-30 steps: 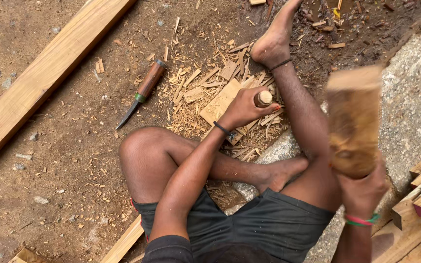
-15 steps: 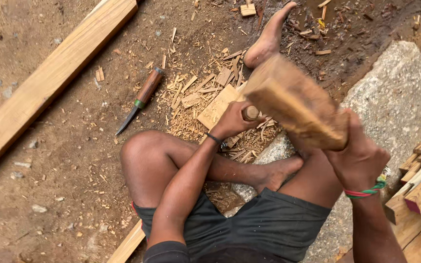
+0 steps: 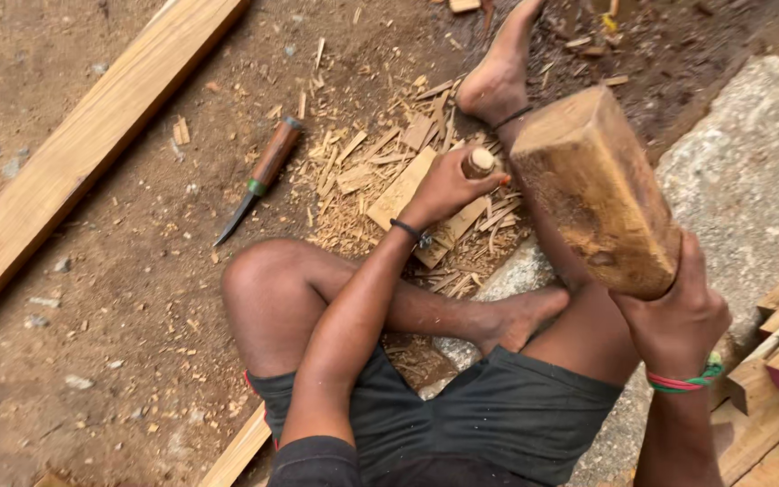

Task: The person sits cross-legged on the ground and uses a wooden mallet to strike a chisel held against a small piece of wood. They repeatedly adjust the chisel and strike it to shape the wood, producing wood shavings.

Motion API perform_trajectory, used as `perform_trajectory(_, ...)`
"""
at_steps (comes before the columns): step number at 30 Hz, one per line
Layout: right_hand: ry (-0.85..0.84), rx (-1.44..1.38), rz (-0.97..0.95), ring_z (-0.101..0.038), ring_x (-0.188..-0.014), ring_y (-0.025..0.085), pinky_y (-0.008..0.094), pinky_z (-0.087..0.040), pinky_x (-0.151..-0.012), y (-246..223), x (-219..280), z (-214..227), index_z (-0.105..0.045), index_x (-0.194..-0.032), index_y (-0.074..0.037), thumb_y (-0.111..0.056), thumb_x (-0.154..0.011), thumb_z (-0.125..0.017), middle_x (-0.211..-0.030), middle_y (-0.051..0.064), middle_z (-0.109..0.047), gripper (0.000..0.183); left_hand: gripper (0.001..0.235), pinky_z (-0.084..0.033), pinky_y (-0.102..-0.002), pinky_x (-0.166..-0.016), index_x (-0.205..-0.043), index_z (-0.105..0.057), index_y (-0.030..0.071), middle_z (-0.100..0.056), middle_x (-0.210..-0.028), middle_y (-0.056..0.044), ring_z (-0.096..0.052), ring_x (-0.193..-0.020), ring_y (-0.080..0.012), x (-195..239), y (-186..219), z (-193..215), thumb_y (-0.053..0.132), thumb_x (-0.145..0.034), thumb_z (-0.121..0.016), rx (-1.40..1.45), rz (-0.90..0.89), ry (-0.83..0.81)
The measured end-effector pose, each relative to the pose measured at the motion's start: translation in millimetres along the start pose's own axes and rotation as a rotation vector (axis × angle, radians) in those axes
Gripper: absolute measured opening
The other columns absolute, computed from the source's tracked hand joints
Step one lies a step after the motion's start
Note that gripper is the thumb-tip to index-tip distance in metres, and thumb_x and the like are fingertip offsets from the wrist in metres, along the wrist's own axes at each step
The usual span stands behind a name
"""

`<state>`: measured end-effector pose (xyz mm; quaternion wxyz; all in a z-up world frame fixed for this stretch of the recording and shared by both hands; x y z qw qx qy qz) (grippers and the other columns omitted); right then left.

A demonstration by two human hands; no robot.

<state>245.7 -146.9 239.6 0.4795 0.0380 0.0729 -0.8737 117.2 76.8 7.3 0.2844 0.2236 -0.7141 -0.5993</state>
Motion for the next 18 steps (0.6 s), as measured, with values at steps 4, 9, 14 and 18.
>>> perform_trajectory(4, -0.069, 0.014, -0.014, -0.072, -0.091, 0.042, 0.049, -0.057, -0.077, 7, 19, -37, -0.054, -0.151, -0.008, -0.033, -0.067, -0.094, -0.105, 0.022, -0.073, 0.096, 0.029, -0.06, -0.028, -0.08, -0.105, -0.071, 0.005, -0.078, -0.094, -0.004, -0.074, -0.087, -0.0097, -8, -1, 4, 0.026, -0.088, -0.082, -0.012, -0.049, 0.031)
perform_trajectory(9, -0.131, -0.042, -0.092, -0.072, -0.093, 0.043, 0.05, -0.058, -0.078, 21, 39, -63, -0.053, -0.153, -0.01, -0.038, -0.067, -0.093, -0.106, 0.023, -0.074, 0.099, 0.033, -0.062, -0.031, -0.079, -0.106, -0.071, 0.006, -0.079, -0.094, -0.005, -0.075, -0.085, -0.0107, -20, -13, 12, 0.031, -0.087, -0.081, 0.012, 0.008, 0.064)
perform_trajectory(14, -0.141, -0.061, -0.145, -0.073, -0.098, 0.043, 0.049, -0.059, -0.082, 34, 55, -73, -0.054, -0.153, -0.009, -0.038, -0.069, -0.092, -0.107, 0.024, -0.074, 0.096, 0.034, -0.06, -0.031, -0.081, -0.102, -0.071, 0.007, -0.077, -0.093, -0.002, -0.074, -0.086, -0.0114, -11, -5, 6, 0.036, -0.087, -0.082, -0.078, 0.042, 0.047)
perform_trajectory(18, -0.114, -0.131, -0.139, -0.075, -0.092, 0.038, 0.046, -0.061, -0.08, 31, 48, -56, -0.053, -0.154, -0.009, -0.038, -0.067, -0.091, -0.107, 0.023, -0.074, 0.098, 0.033, -0.058, -0.031, -0.075, -0.097, -0.072, 0.007, -0.075, -0.09, -0.004, -0.071, -0.081, -0.0123, 4, 19, -2, 0.036, -0.085, -0.082, -0.145, -0.011, 0.026)
Point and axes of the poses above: each hand's wrist, its own x-axis away from the middle knuckle, its own z-axis out of the back of the hand, y = z × x, the point moved 10 cm from there along -x, towards the middle knuckle
